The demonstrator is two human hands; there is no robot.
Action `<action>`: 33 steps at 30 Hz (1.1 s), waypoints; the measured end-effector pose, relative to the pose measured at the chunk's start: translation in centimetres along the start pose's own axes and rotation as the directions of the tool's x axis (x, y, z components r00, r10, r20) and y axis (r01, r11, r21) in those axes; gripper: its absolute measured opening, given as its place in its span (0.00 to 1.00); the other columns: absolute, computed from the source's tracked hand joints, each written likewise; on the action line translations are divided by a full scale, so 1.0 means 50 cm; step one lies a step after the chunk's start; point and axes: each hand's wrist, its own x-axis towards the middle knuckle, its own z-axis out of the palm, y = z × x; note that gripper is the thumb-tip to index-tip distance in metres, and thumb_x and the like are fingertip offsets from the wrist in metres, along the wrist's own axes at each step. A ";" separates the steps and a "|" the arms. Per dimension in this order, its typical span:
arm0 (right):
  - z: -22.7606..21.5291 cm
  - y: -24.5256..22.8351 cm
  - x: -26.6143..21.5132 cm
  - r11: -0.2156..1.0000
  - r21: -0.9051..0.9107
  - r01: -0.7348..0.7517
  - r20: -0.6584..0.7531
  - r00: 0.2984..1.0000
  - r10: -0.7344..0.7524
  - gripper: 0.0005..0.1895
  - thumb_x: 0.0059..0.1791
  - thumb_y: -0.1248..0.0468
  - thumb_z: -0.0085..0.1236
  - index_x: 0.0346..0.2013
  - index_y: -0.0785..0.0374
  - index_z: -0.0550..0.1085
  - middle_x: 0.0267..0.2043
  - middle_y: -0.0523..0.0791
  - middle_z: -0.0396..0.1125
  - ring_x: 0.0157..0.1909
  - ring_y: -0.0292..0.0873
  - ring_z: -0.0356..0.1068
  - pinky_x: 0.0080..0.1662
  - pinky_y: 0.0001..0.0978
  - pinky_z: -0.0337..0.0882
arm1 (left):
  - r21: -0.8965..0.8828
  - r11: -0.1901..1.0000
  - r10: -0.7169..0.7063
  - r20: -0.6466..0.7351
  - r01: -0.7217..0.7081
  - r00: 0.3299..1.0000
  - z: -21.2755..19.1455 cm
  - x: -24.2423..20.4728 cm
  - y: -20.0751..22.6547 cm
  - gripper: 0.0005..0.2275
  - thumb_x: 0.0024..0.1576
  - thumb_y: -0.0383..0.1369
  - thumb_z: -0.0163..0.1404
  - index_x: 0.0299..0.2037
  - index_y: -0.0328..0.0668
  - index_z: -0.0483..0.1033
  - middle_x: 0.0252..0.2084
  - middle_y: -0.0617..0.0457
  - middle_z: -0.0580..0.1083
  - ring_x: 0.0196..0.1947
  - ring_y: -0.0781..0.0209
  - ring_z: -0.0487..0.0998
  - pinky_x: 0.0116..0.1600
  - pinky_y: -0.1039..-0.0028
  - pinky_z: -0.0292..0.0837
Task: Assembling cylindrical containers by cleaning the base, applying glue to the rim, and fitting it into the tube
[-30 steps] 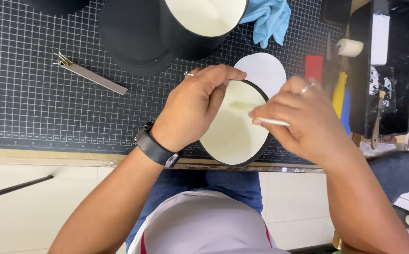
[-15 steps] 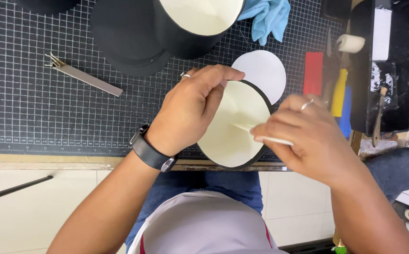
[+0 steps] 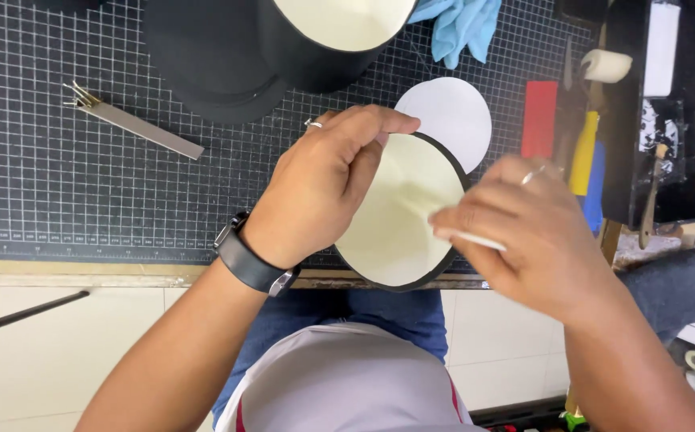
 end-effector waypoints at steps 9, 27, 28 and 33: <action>0.006 -0.007 -0.014 0.997 0.004 -0.076 0.010 0.997 0.076 0.06 0.51 0.63 0.61 0.42 0.50 0.80 0.36 0.36 0.75 0.40 0.44 0.67 0.48 0.44 0.62 | -0.029 0.999 0.013 -0.001 -0.013 1.000 -0.001 0.004 0.002 0.14 0.66 0.21 0.36 0.56 0.40 0.72 0.48 0.51 0.78 0.48 0.54 0.79 0.57 0.66 0.65; 0.002 -0.029 -0.012 0.984 0.025 -0.177 0.048 0.983 0.176 0.04 0.52 0.62 0.59 0.39 0.47 0.79 0.34 0.33 0.73 0.39 0.44 0.65 0.41 0.40 0.60 | -0.026 1.000 -0.010 0.016 0.010 1.000 -0.001 0.006 0.005 0.14 0.67 0.22 0.36 0.57 0.39 0.72 0.49 0.49 0.77 0.52 0.52 0.78 0.57 0.66 0.67; 0.006 -0.038 -0.017 0.986 0.091 -0.141 0.089 0.987 0.133 0.07 0.49 0.64 0.60 0.41 0.48 0.79 0.35 0.34 0.74 0.41 0.44 0.65 0.44 0.42 0.60 | -0.030 1.000 -0.004 0.013 0.004 1.000 -0.002 0.006 0.004 0.14 0.66 0.21 0.36 0.57 0.38 0.72 0.48 0.49 0.77 0.51 0.52 0.78 0.57 0.66 0.68; 0.010 -0.043 -0.016 0.989 0.103 -0.105 0.111 0.989 0.093 0.11 0.47 0.64 0.61 0.44 0.49 0.79 0.36 0.35 0.75 0.41 0.44 0.64 0.42 0.42 0.60 | -0.047 0.999 -0.005 0.024 0.006 1.000 -0.001 0.007 0.002 0.15 0.66 0.21 0.35 0.57 0.37 0.72 0.50 0.50 0.77 0.50 0.54 0.78 0.57 0.67 0.66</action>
